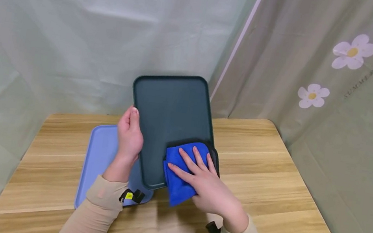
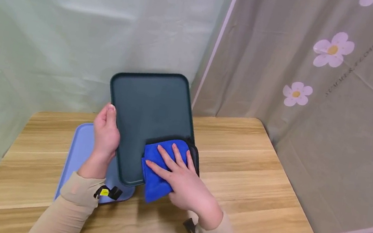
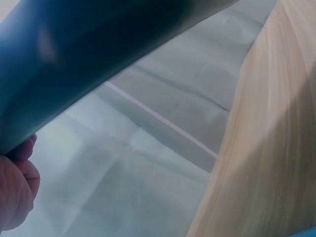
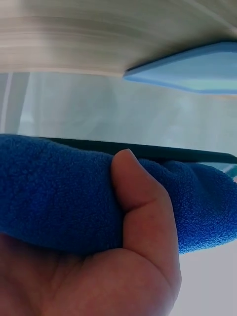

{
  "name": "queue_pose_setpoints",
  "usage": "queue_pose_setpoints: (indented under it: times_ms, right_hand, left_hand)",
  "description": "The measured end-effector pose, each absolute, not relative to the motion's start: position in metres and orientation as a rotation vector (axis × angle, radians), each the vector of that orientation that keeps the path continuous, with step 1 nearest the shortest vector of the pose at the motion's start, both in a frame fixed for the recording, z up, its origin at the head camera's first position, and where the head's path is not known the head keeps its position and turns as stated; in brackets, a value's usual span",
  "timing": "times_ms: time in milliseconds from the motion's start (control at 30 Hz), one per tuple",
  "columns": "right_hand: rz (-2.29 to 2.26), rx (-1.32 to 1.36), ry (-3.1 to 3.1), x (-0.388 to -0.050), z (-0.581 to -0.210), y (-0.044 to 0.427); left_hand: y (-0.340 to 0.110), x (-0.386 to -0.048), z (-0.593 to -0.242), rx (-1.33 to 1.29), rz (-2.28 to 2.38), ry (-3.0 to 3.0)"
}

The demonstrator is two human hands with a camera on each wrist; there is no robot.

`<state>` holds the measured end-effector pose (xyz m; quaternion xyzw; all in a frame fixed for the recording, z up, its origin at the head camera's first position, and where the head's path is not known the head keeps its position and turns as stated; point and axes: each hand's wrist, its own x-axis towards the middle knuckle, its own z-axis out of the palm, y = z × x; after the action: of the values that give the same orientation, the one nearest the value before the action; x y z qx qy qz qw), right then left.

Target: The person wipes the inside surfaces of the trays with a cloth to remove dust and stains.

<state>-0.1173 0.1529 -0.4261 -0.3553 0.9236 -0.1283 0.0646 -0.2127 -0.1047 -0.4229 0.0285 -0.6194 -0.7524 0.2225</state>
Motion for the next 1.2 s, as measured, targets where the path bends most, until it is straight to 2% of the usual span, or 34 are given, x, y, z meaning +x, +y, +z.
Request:
queue_pose_setpoints:
  times_ms: [533,867,1200]
  right_hand:
    - [-0.419,-1.045,2.773,-0.116,-0.426,0.150]
    - [-0.344,-1.135,2.730,-0.110,-0.426,0.130]
    - [-0.311,-1.215,2.737,-0.104,-0.428,0.118]
  left_hand:
    - [-0.105,-0.213,-0.423,0.061,-2.055,-1.637]
    - [-0.100,-0.213,-0.423,-0.022,-2.059,-1.552]
    - [-0.097,-0.215,-0.424,0.010,-2.040,-1.544]
